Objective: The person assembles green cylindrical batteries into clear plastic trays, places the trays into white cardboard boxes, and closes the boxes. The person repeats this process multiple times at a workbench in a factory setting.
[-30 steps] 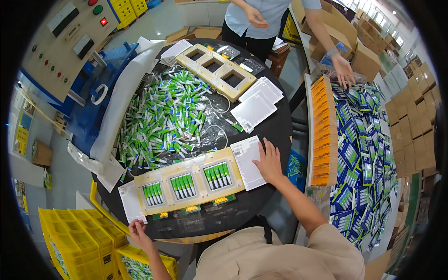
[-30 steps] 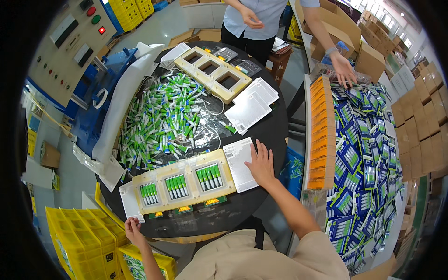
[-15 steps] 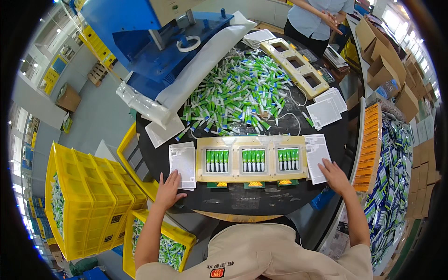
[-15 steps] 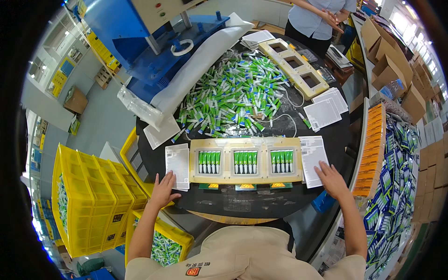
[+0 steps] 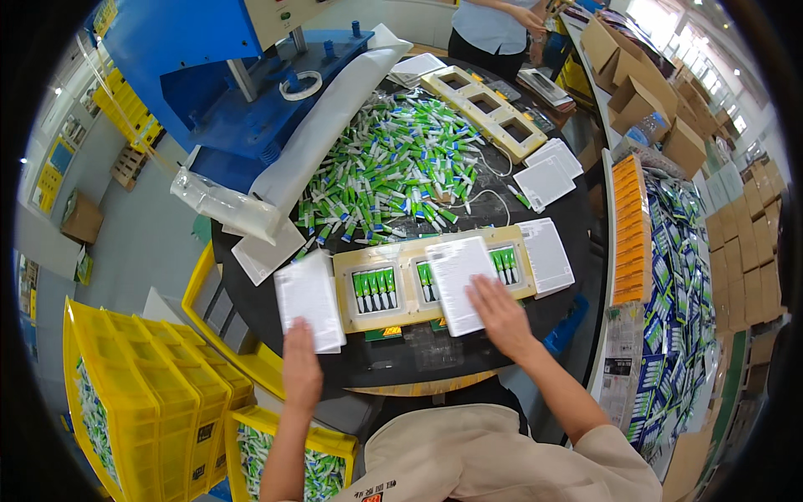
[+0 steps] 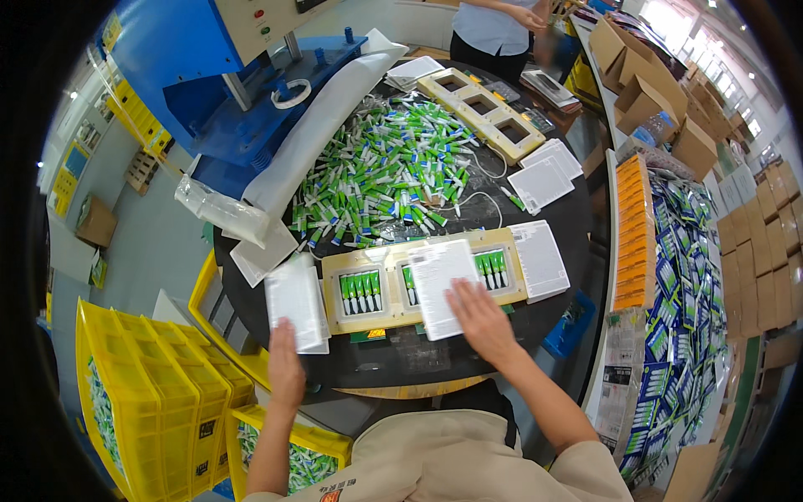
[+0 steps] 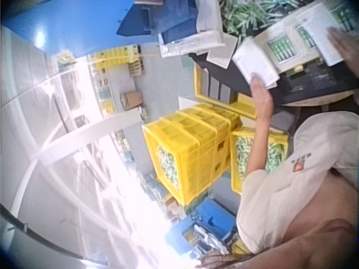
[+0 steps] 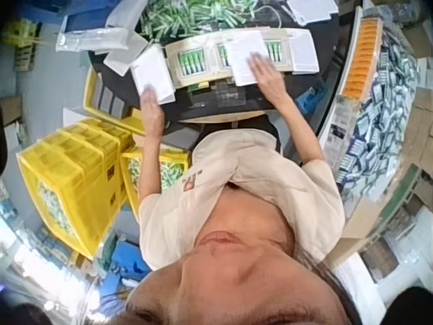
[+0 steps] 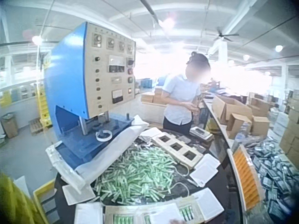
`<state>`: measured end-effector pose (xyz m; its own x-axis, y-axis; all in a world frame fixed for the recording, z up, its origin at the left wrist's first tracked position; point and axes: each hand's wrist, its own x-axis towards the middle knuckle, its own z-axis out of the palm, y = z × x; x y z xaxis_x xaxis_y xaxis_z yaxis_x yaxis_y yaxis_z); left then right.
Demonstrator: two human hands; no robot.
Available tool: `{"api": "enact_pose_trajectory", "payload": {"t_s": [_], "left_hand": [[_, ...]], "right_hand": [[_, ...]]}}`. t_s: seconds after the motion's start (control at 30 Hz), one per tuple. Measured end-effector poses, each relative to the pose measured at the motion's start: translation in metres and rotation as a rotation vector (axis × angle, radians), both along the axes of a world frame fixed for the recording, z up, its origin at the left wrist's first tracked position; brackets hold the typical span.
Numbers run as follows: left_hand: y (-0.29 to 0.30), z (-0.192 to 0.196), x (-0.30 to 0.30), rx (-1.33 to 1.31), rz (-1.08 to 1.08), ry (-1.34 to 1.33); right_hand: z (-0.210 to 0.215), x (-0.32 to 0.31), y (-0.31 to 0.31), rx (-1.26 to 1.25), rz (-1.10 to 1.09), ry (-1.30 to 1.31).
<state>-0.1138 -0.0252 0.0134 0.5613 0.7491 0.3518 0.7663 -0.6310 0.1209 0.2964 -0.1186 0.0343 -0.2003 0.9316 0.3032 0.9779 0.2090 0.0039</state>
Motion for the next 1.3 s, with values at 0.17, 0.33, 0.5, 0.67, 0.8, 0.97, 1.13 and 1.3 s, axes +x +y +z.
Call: {"api": "enact_pose_trajectory", "payload": {"t_s": [0.17,0.33,0.5,0.67,0.8,0.97,1.13,1.3], "left_hand": [[-0.006,-0.016,0.082,0.046,-0.187,0.105],[-0.006,-0.047,0.096,-0.036,-0.219,0.196],[-0.007,-0.051,0.087,-0.146,-0.266,0.169],[-0.003,-0.045,0.1,-0.318,-0.229,0.037],[-0.003,-0.041,0.1,-0.383,-0.225,-0.025],[0.01,-0.03,0.105,-0.425,-0.216,-0.057],[0.002,-0.014,0.159,-0.307,-0.256,-0.02],[0.0,-0.021,0.205,-0.216,-0.449,0.266]], "right_hand": [[-0.052,-0.029,0.019,-0.052,-0.049,-0.048],[-0.073,-0.028,0.017,-0.092,-0.008,-0.026],[-0.066,-0.029,0.018,-0.165,-0.003,0.041],[-0.035,-0.03,0.024,-0.297,-0.012,0.12],[0.002,0.009,0.012,-0.336,-0.024,0.333],[0.006,0.105,-0.021,-0.32,-0.448,0.032],[-0.043,0.152,-0.042,-0.455,-0.364,-0.134],[-0.061,0.171,-0.055,-0.367,-0.21,-0.181]]}}
